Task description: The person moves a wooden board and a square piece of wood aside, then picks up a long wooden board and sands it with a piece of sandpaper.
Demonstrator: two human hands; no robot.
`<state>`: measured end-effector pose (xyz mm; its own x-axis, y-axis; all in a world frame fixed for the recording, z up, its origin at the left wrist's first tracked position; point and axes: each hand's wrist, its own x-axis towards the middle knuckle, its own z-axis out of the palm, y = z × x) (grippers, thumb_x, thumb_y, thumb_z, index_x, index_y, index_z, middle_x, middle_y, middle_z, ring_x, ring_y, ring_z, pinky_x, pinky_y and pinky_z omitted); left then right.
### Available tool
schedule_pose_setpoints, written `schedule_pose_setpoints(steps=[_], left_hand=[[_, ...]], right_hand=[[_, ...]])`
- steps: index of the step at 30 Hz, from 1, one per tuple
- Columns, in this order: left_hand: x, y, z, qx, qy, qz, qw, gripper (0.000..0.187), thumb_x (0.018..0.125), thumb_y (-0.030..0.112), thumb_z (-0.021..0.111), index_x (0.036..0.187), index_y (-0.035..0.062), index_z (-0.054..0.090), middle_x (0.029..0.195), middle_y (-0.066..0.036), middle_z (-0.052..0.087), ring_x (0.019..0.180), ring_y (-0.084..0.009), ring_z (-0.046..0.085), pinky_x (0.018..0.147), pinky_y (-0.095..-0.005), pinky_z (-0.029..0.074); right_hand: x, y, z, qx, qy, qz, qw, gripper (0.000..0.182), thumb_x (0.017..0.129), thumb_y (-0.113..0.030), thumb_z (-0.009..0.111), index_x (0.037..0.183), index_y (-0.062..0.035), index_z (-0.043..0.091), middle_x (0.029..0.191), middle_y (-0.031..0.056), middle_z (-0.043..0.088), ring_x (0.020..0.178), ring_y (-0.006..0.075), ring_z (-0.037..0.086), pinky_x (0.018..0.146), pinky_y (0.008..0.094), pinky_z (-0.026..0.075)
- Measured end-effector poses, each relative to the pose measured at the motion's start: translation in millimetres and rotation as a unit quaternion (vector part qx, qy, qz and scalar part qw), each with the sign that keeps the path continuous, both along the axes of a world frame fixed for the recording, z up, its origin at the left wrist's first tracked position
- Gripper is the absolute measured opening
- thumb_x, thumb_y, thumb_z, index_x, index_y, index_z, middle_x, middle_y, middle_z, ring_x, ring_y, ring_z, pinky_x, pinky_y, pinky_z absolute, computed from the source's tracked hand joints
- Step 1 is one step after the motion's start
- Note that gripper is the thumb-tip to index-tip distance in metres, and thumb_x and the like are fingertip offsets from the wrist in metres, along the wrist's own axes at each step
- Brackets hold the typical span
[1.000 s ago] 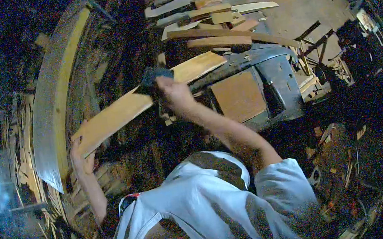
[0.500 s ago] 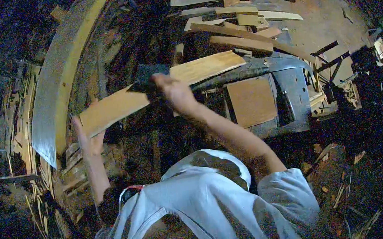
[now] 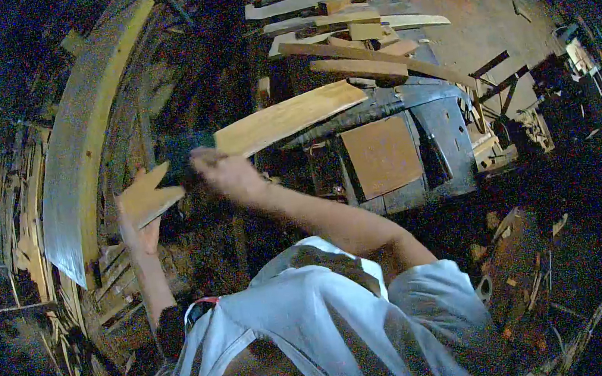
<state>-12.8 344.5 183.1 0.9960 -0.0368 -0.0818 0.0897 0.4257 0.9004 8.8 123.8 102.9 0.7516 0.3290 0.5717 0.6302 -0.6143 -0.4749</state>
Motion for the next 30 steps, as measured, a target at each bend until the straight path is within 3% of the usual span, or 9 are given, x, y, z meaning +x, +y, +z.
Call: schedule_pose_setpoints(steps=[3, 5, 10, 12, 15, 16, 17, 19, 30], left_hand=[[-4, -2, -2, -0.041, 0.009, -0.007, 0.999, 0.065, 0.092, 0.047, 0.037, 0.132, -0.0036, 0.034, 0.134, -0.019, 0.04, 0.122, -0.0281, 0.042, 0.102, -0.0412, 0.034], [-8, 1, -7, -0.039, -0.003, -0.009, 0.999, 0.066, 0.091, 0.048, 0.037, 0.132, -0.0034, 0.034, 0.134, -0.018, 0.041, 0.121, -0.028, 0.042, 0.102, -0.041, 0.035], [-6, 5, -18, -0.047, -0.013, -0.012, 0.999, 0.072, 0.088, 0.053, 0.041, 0.132, -0.0036, 0.035, 0.135, -0.017, 0.04, 0.123, -0.0278, 0.04, 0.104, -0.0405, 0.031], [-1, 6, -20, -0.038, -0.017, -0.02, 0.999, 0.073, 0.088, 0.054, 0.041, 0.132, -0.0035, 0.035, 0.135, -0.017, 0.041, 0.123, -0.0277, 0.04, 0.104, -0.0409, 0.03], [-1, 2, -11, -0.01, -0.014, -0.008, 1.0, 0.074, 0.087, 0.054, 0.042, 0.132, -0.0035, 0.035, 0.134, -0.017, 0.041, 0.123, -0.0277, 0.04, 0.104, -0.0419, 0.029], [-5, -1, -8, 0.004, -0.005, 0.015, 1.0, 0.075, 0.087, 0.055, 0.042, 0.132, -0.0035, 0.035, 0.133, -0.017, 0.042, 0.123, -0.0278, 0.04, 0.104, -0.0425, 0.029], [-5, -1, -10, 0.006, -0.007, 0.031, 0.999, 0.075, 0.087, 0.055, 0.042, 0.132, -0.0035, 0.035, 0.133, -0.017, 0.042, 0.123, -0.0278, 0.04, 0.104, -0.0425, 0.029], [-2, 5, -17, -0.007, -0.027, -0.03, 0.999, 0.075, 0.087, 0.056, 0.042, 0.132, -0.0039, 0.035, 0.132, -0.019, 0.043, 0.123, -0.0279, 0.04, 0.104, -0.0423, 0.03], [3, -5, -1, -0.066, -0.01, -0.012, 0.998, 0.072, 0.089, 0.053, 0.037, 0.131, -0.0049, 0.035, 0.131, -0.023, 0.043, 0.118, -0.0304, 0.046, 0.1, -0.0398, 0.036]], right_hand=[[18, -67, -21, -0.096, 0.089, -0.133, 0.982, 0.031, 0.081, -0.004, 0.044, 0.11, 0.0019, 0.053, 0.099, 0.0166, 0.063, 0.083, 0.0315, 0.064, 0.073, 0.0352, 0.053], [38, -110, -51, 0.209, 0.371, -0.187, 0.885, 0.019, 0.082, -0.01, 0.047, 0.091, 0.0001, 0.059, 0.079, 0.0138, 0.064, 0.064, 0.0278, 0.061, 0.056, 0.0335, 0.049], [27, -66, -38, 0.053, 0.31, -0.186, 0.931, 0.026, 0.089, -0.02, 0.045, 0.093, -0.0017, 0.063, 0.075, 0.0117, 0.063, 0.065, 0.023, 0.062, 0.05, 0.0338, 0.047], [11, -27, -41, 0.054, -0.112, -0.065, 0.99, 0.038, 0.091, -0.03, 0.044, 0.12, -0.0072, 0.053, 0.11, 0.0146, 0.061, 0.094, 0.029, 0.061, 0.083, 0.0394, 0.048], [8, -60, -39, 0.159, 0.211, -0.054, 0.963, 0.044, 0.09, -0.035, 0.045, 0.124, -0.0078, 0.051, 0.111, 0.014, 0.061, 0.099, 0.0273, 0.059, 0.084, 0.0376, 0.046], [18, -77, -46, -0.226, 0.255, -0.17, 0.925, 0.048, 0.089, -0.045, 0.044, 0.114, -0.0072, 0.059, 0.106, 0.0146, 0.063, 0.094, 0.028, 0.06, 0.081, 0.0366, 0.046], [31, -95, -52, 0.178, 0.366, -0.183, 0.895, 0.027, 0.089, -0.02, 0.044, 0.112, -0.0107, 0.056, 0.081, 0.014, 0.064, 0.065, 0.0273, 0.063, 0.057, 0.0357, 0.05], [38, -115, -67, -0.094, 0.147, -0.195, 0.965, 0.026, 0.09, -0.012, 0.043, 0.112, -0.0058, 0.053, 0.084, 0.0152, 0.064, 0.065, 0.0272, 0.062, 0.055, 0.0372, 0.049], [-8, 2, 23, -0.02, -0.042, 0.053, 0.998, 0.055, 0.071, 0.007, 0.046, 0.125, -0.0004, 0.045, 0.131, 0.0114, 0.047, 0.121, 0.0239, 0.045, 0.094, 0.0353, 0.045]])
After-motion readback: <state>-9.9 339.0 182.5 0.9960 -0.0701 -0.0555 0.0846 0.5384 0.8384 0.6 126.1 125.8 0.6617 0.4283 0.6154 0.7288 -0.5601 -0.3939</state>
